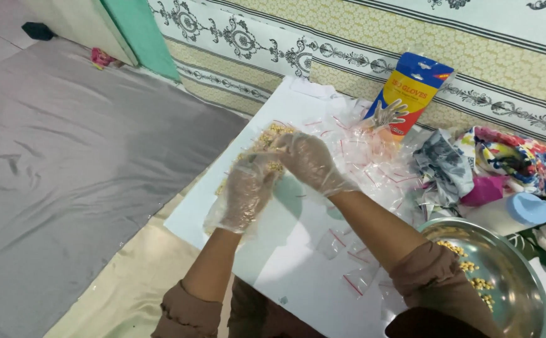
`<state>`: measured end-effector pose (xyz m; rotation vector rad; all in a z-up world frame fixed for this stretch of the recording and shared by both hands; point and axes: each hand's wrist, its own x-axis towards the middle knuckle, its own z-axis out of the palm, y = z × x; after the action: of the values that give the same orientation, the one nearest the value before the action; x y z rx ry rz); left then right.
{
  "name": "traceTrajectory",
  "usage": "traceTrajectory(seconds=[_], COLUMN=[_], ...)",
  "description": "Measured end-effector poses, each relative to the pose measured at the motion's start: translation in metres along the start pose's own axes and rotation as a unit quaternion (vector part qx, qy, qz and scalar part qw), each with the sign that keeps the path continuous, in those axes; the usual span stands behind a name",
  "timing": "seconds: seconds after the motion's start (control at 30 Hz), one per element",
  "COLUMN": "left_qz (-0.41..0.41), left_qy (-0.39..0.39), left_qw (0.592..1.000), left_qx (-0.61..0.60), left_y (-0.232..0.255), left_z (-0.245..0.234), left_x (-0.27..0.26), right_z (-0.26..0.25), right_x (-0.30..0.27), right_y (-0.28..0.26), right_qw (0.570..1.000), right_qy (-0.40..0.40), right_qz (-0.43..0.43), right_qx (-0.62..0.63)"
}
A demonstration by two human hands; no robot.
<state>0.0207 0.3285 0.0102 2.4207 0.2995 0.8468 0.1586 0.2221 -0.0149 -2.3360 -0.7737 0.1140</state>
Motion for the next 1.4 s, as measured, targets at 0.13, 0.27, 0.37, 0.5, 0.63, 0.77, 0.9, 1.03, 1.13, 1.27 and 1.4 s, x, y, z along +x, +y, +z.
traceTrajectory(seconds=[0.13,0.27,0.37,0.5,0.63,0.77,0.9,1.03,1.13,1.27,1.4], left_qz=[0.099,-0.171,-0.088,0.047,0.032,0.026,0.027,0.026,0.032,-0.048,-0.057], left_qy=[-0.191,-0.292,-0.261,-0.176,-0.183,-0.167,-0.143,-0.106,-0.085,-0.082,-0.063], left_qw=[0.963,0.836,0.942,0.965,0.966,0.972,0.979,0.987,0.991,0.978,0.963], left_qx=[0.160,-0.433,-0.194,0.192,0.178,0.162,0.146,0.120,0.099,-0.187,-0.257], left_y=[-0.023,-0.077,-0.062,-0.046,-0.213,-0.246,-0.180,-0.075,0.018,0.087,0.122], left_z=[0.078,0.159,0.164,0.227,0.364,0.391,0.314,0.199,0.106,0.059,0.061], left_x=[-0.017,-0.045,-0.049,-0.076,-0.087,-0.098,-0.084,-0.062,-0.044,-0.039,-0.052], right_z=[-0.030,0.060,-0.015,-0.016,-0.019,-0.013,-0.007,-0.025,-0.065,-0.120,-0.160], right_x=[-0.024,-0.051,-0.068,-0.059,-0.064,-0.054,-0.051,-0.067,-0.082,-0.116,-0.168], right_y=[0.012,0.118,0.052,0.072,0.065,0.094,0.123,0.140,0.112,0.074,0.046], right_qw=[0.980,0.925,0.927,0.920,0.938,0.937,0.956,0.977,0.987,0.987,0.989], right_qy=[-0.050,0.051,-0.117,-0.200,-0.195,-0.193,-0.180,-0.153,-0.097,-0.006,0.056], right_qz=[0.014,0.049,-0.048,-0.033,0.002,-0.004,0.028,0.107,0.086,0.015,0.101], right_qx=[-0.194,-0.373,-0.354,-0.337,-0.286,-0.291,-0.232,0.099,0.097,-0.158,-0.097])
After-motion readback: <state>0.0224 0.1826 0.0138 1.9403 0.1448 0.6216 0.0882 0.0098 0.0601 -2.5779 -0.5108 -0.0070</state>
